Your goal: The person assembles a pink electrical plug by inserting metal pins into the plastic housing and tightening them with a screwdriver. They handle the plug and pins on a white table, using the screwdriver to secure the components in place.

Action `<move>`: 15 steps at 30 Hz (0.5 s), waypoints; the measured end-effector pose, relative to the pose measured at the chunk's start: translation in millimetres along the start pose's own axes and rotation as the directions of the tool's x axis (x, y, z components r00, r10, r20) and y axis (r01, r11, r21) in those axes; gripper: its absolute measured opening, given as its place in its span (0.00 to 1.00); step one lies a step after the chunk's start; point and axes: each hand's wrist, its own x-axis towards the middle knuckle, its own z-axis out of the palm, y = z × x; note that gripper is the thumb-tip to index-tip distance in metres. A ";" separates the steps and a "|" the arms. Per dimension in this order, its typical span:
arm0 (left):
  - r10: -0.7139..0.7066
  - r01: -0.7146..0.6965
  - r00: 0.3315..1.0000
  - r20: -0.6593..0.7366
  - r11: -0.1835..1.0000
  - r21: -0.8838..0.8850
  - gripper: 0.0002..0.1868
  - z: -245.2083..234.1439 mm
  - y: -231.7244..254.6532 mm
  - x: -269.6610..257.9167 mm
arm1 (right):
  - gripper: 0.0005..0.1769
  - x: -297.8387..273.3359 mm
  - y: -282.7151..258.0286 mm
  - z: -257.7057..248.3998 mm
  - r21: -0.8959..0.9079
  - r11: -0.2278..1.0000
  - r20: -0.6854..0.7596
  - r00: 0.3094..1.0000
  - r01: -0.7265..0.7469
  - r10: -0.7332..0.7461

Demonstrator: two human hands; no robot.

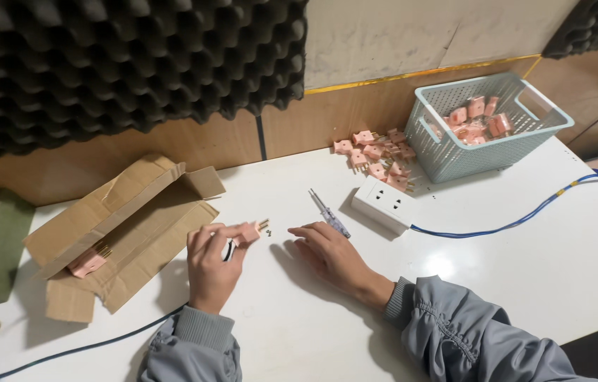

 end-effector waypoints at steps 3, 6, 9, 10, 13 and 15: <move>-0.020 0.018 0.998 -0.063 0.999 -0.030 0.15 -2.1 -14.4 0.2 | 0.21 6.6 -0.9 5.3 -0.041 0.987 0.126 0.979 -0.154 0.158; -0.013 0.011 0.996 -0.084 1.000 -0.017 0.14 0.6 -19.0 -1.1 | 0.20 17.3 -4.3 9.9 -0.138 0.970 0.194 0.955 -0.200 0.224; 0.009 -0.009 0.995 -0.099 1.000 0.007 0.14 2.1 -18.3 0.1 | 0.16 28.8 3.2 24.1 -0.170 0.955 0.170 0.948 -0.241 0.270; 0.021 -0.020 0.996 -0.082 1.000 0.019 0.12 3.0 -17.7 0.0 | 0.14 34.3 7.4 31.8 -0.155 0.959 0.129 0.958 -0.236 0.257; 0.048 -0.046 0.998 -0.048 0.998 0.042 0.08 3.3 -14.3 -1.2 | 0.11 40.1 29.3 55.4 -0.125 0.964 0.087 0.965 -0.237 0.248; 0.052 -0.051 0.998 -0.028 0.998 0.043 0.05 4.8 -12.1 -4.0 | 0.10 38.6 38.1 63.6 -0.117 0.961 0.096 0.960 -0.251 0.262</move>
